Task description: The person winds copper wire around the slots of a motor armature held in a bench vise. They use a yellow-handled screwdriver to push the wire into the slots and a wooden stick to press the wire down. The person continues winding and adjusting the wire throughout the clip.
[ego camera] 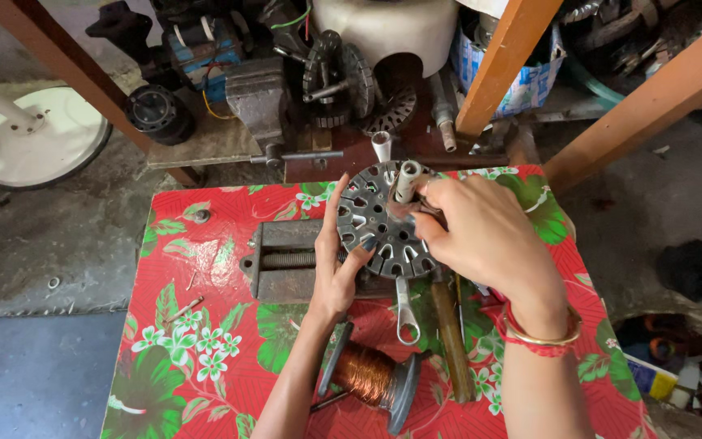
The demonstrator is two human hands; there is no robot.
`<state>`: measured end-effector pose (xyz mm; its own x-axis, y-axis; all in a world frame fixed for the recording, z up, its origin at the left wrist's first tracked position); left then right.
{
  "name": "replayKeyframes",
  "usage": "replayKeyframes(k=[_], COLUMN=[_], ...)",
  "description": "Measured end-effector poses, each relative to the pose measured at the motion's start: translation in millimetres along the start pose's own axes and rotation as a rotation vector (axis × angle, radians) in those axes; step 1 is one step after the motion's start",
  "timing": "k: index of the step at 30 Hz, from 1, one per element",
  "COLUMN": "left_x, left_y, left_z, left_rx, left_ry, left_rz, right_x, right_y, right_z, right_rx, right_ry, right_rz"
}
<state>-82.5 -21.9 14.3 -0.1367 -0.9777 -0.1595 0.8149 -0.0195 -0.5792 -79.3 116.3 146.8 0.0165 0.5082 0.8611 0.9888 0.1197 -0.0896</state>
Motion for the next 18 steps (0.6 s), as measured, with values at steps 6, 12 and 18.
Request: replayKeyframes(k=[6, 12, 18], left_x=[0.6, 0.0, -0.1], left_y=[0.4, -0.5, -0.9], left_z=[-0.5, -0.8, -0.5], left_rx=[-0.005, -0.019, -0.012], left_ry=[0.001, 0.008, -0.007], left_rz=[0.007, 0.008, -0.002], right_x=[-4.9, 5.0, -1.7], right_y=[-2.2, 0.0, -2.3], right_z=[4.5, 2.6, 0.9], right_rx=[-0.047, 0.019, 0.041], right_ry=[-0.084, -0.205, -0.022], right_rz=[-0.054, 0.02, 0.01])
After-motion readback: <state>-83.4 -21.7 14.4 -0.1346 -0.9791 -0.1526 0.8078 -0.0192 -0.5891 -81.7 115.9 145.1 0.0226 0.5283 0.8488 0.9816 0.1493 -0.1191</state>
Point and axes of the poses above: each hand's wrist, its own y-axis away from the middle knuckle, its own x-axis out of the back of the hand, z = x × y, the point moved 9 cm from there along -y, towards the middle knuckle, and after that the axes turned 11 degrees about -x, right-handed, at the moved point
